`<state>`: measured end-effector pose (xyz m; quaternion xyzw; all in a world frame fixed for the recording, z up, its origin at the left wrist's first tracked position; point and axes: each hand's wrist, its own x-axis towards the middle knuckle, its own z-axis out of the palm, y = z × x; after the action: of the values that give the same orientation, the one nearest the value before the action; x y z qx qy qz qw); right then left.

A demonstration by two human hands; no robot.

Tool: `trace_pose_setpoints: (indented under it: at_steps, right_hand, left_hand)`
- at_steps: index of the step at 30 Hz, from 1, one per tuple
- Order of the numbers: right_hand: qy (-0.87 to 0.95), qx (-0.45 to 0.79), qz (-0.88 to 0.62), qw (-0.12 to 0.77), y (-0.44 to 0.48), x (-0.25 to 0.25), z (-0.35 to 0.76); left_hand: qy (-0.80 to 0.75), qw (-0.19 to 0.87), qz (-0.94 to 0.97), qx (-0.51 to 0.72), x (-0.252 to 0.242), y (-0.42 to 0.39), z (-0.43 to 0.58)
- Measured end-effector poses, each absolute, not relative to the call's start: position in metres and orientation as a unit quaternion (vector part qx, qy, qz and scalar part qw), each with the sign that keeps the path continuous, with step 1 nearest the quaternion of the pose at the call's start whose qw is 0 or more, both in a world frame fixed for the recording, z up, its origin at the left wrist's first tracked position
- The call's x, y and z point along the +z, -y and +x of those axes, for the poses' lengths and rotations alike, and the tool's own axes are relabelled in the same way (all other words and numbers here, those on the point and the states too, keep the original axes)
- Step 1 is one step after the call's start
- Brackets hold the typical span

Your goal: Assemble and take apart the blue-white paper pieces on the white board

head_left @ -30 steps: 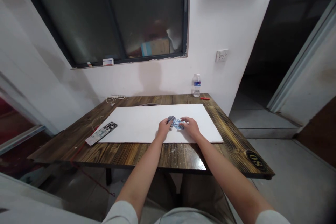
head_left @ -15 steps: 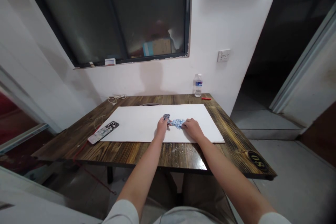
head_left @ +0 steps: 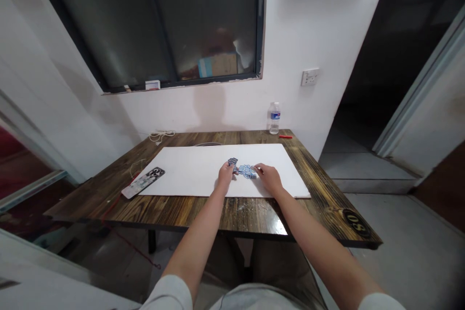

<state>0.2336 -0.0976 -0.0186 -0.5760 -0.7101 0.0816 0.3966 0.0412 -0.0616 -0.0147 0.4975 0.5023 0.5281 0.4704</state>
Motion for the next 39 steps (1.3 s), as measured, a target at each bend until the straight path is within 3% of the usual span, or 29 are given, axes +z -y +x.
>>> trace_pose_setpoints:
  at_steps: [8,25,34,39]
  right_hand:
    - [0.718,0.174,-0.486,0.466,0.107,-0.012,0.223]
    - [0.720,0.166,-0.511,0.440,0.105,-0.018,0.218]
    - [0.623,0.205,-0.560,0.506,0.104,-0.014,0.222]
    - [0.628,0.195,-0.575,0.486,0.098,-0.019,0.222]
  left_hand:
    - [-0.486,0.486,0.532,0.496,-0.017,0.066,0.046]
    - [-0.396,0.425,0.712,0.395,-0.014,0.078,0.044]
    - [-0.486,0.375,0.591,0.524,-0.020,0.067,0.040]
    - [-0.532,0.375,0.532,0.543,-0.021,0.060,0.033]
